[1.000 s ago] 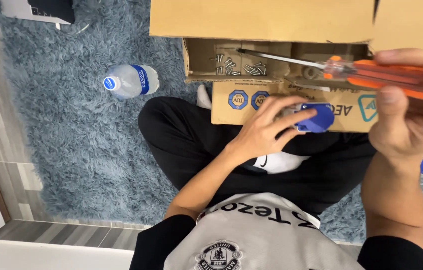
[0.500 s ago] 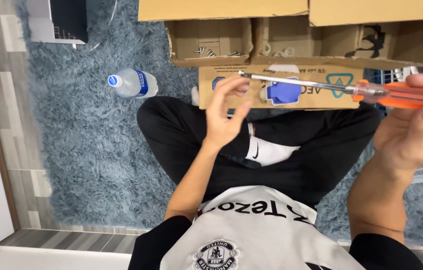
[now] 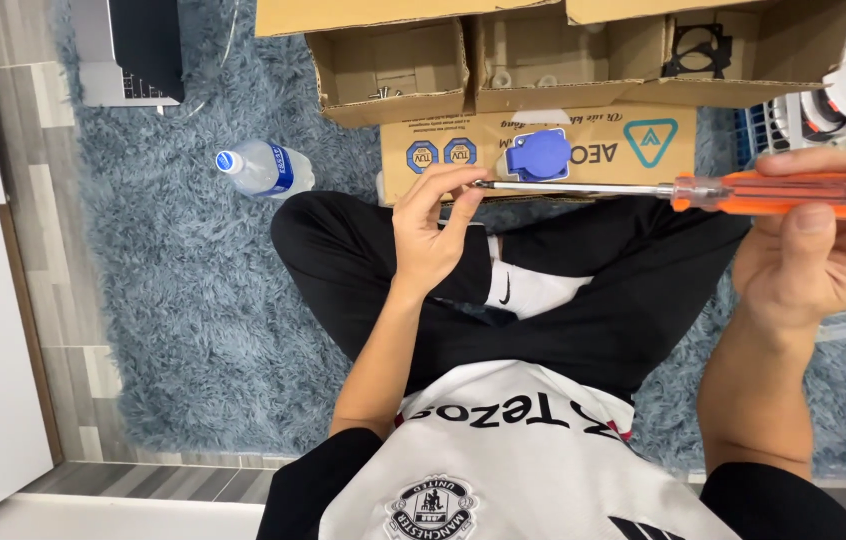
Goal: The person sits on the floor and assembles electrical components, including a white box and a blue cover. They use an orange screwdriver to tighten screws on the blue cover and handle a black socket piece. The person places the assembled items into a cardboard box.
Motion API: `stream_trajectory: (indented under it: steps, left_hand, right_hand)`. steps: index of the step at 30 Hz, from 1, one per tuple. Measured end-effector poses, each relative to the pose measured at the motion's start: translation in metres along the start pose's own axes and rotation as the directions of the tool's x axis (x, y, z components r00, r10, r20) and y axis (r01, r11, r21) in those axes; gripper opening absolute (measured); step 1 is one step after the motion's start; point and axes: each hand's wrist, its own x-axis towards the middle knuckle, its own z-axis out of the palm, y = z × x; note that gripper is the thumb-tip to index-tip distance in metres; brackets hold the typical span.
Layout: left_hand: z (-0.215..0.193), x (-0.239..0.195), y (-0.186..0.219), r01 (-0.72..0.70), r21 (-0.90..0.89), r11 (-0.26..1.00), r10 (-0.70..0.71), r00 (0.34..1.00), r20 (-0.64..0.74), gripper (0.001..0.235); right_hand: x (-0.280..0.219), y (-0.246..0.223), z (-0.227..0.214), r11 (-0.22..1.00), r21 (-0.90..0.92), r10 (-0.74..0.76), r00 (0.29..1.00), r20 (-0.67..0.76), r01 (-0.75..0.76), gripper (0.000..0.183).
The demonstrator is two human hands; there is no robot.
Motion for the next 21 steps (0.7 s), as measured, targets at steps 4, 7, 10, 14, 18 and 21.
stream_trajectory:
  steps: [4,7,10,14,18,21]
  left_hand:
    - [0.000,-0.001,0.000,-0.001,0.003,1.000,0.001,1.000,-0.014,0.010]
    - [0.000,-0.002,0.000,0.001,0.004,1.000,-0.001,1.000,-0.013,0.010]
    - [-0.001,-0.001,0.001,-0.050,0.058,0.997,0.050,0.999,-0.010,0.010]
    - [-0.003,0.003,0.006,-0.111,0.103,0.989,0.110,0.994,0.009,0.011]
    - [-0.004,0.003,0.003,-0.196,0.151,0.969,0.191,0.980,0.045,0.012]
    - [0.000,0.001,0.001,-0.226,0.170,0.959,0.216,0.973,0.079,0.014]
  right_hand:
    - [-0.004,0.002,-0.008,1.000,-0.002,0.013,1.000,-0.001,-0.013,0.031]
    - [-0.005,0.002,-0.010,1.000,-0.001,0.022,1.000,0.007,-0.022,0.031]
    - [-0.008,0.004,-0.014,0.999,-0.011,0.036,0.999,0.005,-0.036,0.031]
    - [-0.005,0.003,-0.016,0.999,-0.024,0.027,0.998,0.057,-0.026,0.032]
    - [-0.001,0.005,-0.020,0.998,-0.063,0.015,0.996,0.082,-0.010,0.041]
    - [0.013,-0.009,-0.008,0.994,-0.104,0.052,0.993,0.109,-0.041,0.030]
